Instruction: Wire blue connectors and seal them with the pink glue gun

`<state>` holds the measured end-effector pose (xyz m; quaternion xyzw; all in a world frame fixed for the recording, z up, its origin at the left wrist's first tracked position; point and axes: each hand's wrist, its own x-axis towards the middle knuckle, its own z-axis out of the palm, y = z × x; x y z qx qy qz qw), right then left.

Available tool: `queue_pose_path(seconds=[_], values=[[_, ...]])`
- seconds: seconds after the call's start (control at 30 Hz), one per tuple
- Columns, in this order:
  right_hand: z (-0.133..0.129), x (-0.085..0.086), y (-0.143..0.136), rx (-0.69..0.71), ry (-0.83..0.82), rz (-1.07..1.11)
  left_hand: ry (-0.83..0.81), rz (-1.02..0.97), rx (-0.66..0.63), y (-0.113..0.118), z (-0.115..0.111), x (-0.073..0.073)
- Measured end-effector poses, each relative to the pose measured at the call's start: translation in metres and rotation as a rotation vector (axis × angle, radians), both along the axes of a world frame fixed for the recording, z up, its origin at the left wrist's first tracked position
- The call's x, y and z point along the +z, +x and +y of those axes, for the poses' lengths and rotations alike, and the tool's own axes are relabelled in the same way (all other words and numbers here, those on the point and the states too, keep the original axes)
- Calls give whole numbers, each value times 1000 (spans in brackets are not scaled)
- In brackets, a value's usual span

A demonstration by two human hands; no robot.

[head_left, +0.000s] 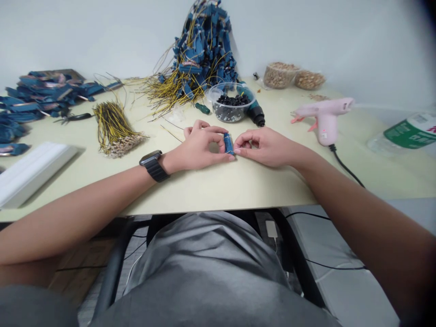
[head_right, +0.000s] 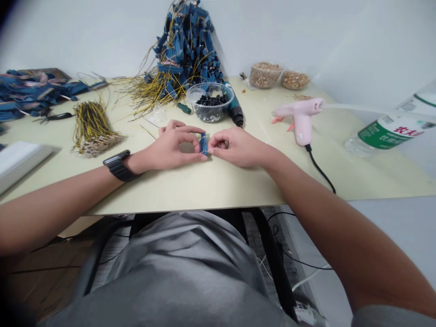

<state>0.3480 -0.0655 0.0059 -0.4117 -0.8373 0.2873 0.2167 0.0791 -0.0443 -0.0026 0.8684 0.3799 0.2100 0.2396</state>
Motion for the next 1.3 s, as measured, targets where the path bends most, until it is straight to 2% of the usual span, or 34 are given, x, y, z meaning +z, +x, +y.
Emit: queue_pose_path(seconds=[0.33,0.6,0.77,1.0,1.13,1.3], values=[[3,0,2,2,-6,-52,-2,17,7,1,3,-3],[1,2,0,-13,-73,-65,-13,20,4,0,4,-5],[1,4,-1,-16,-129,-68,-21,-65,-40,-3,10,-9],[1,4,-1,-21,-148,-64,-29,-35,-56,-6,16,-11],[0,3,-2,-29,-113,-70,-20,-34,-58,-5,18,-13],[-5,3,2,-60,17,-65,-15,-53,-57,-5,19,-15]])
